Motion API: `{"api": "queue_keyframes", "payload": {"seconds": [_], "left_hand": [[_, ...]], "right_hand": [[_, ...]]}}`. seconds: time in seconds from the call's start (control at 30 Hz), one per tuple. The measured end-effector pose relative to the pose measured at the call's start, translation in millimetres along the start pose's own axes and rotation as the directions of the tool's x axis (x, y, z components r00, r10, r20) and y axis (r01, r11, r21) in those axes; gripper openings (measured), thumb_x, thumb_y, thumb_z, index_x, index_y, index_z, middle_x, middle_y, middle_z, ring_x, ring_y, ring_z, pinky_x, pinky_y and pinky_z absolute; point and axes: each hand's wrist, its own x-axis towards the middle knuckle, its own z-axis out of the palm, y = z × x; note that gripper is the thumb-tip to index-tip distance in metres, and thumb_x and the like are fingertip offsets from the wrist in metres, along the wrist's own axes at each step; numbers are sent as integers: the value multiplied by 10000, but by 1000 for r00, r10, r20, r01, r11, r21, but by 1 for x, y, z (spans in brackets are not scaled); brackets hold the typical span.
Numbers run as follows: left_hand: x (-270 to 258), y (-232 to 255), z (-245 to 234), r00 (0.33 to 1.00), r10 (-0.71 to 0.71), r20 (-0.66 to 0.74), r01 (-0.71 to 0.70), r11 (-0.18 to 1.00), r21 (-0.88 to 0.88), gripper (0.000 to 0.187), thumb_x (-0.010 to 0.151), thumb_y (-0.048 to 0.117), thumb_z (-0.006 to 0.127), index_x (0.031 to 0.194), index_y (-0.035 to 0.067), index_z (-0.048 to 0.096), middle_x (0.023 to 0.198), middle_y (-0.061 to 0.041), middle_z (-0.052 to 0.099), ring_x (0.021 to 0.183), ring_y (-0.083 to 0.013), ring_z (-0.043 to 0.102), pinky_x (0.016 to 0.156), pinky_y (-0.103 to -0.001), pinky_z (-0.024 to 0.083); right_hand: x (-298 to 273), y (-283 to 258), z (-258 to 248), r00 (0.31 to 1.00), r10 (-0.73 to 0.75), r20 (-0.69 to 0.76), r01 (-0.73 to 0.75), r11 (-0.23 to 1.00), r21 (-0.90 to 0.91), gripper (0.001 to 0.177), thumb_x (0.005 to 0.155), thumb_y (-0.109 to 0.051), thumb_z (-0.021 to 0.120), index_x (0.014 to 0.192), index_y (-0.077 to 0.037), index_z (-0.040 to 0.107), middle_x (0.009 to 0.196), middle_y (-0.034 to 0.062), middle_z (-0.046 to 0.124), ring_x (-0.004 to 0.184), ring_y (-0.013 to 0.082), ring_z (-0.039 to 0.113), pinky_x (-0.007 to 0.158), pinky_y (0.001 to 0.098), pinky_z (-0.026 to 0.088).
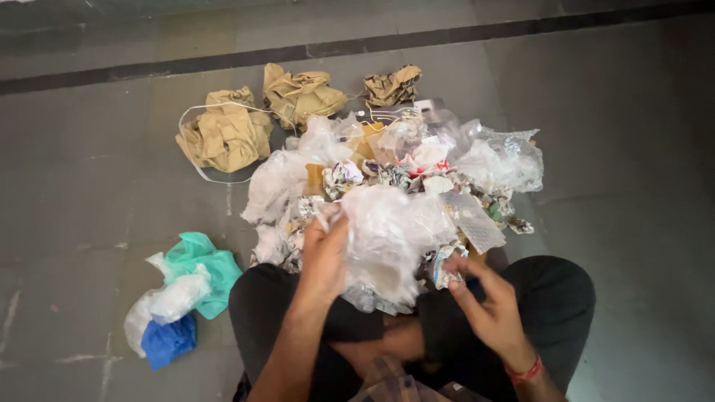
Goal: The person sits on the floor and sorts through a pile of mixed plastic waste, unfolding and folding various plastic bags and bubble wrap by hand. They place sorted items into separate piles on the floor.
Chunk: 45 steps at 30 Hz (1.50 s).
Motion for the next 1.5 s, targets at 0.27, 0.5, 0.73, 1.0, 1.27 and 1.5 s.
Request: {"api": "queue_keyframes", "payload": {"seconds": [0.27, 0.5, 0.73, 1.0, 1.27, 1.5], "left_hand": [[-19, 15, 74, 995, -77, 61, 89, 969, -231, 305, 1025, 117, 605, 1295, -24, 600, 1195, -110, 695, 1036, -181, 674, 900, -339, 551], [-40, 45, 87, 890, 444, 103, -440, 776, 451, 710, 973, 222, 651, 1525, -14, 272, 1513, -133, 394, 1344, -218, 460, 1090, -369, 445], [-38, 19, 97, 959, 26, 281, -106, 956, 272, 481, 951, 54, 682, 1396, -58, 539, 1178, -129, 688, 1016, -167, 639, 891, -310, 530], [-29, 10, 93, 988, 3, 152, -27, 987, 156, 307, 959, -17, 650, 1266, -40, 652, 1102, -71, 733, 958, -125, 678, 848, -270, 560], [-34, 30, 92, 939, -277, 202, 310, 938, -153, 447, 908, 100, 657, 1333, 4, 559, 1167, -85, 687, 976, -179, 688, 759, -347, 585], [-31, 25, 85, 977, -122, 177, 156, 968, -195, 413, 941, -35, 679, 1336, -11, 560, 1206, -126, 663, 1059, -179, 664, 898, -340, 578]], "right_hand": [[55, -40, 27, 956, 267, 125, -293, 812, 505, 582, 870, 13, 686, 1412, 25, 474, 1306, 85, 635, 1182, 128, 596, 991, 298, 492], [66, -39, 22, 937, 319, -141, -231, 871, 433, 214, 978, -13, 621, 1174, 31, 693, 1021, 19, 740, 893, 61, 632, 798, 225, 507], [62, -30, 21, 975, 192, -115, -144, 931, 335, 238, 962, -2, 676, 1196, 39, 668, 1025, 24, 685, 934, 84, 614, 818, 247, 518], [78, -48, 1, 969, 235, 74, -245, 888, 388, 631, 882, 18, 659, 1471, -36, 439, 1293, 25, 615, 1136, 122, 618, 908, 287, 547], [87, -38, 14, 937, -279, -208, 256, 958, -133, 392, 804, 173, 649, 1139, -15, 732, 1172, 98, 719, 1087, 193, 709, 932, 284, 564], [86, -58, 24, 914, -406, 21, 385, 848, -363, 366, 803, 166, 611, 1063, -48, 755, 1230, 128, 705, 1015, 217, 691, 797, 276, 537]]}}
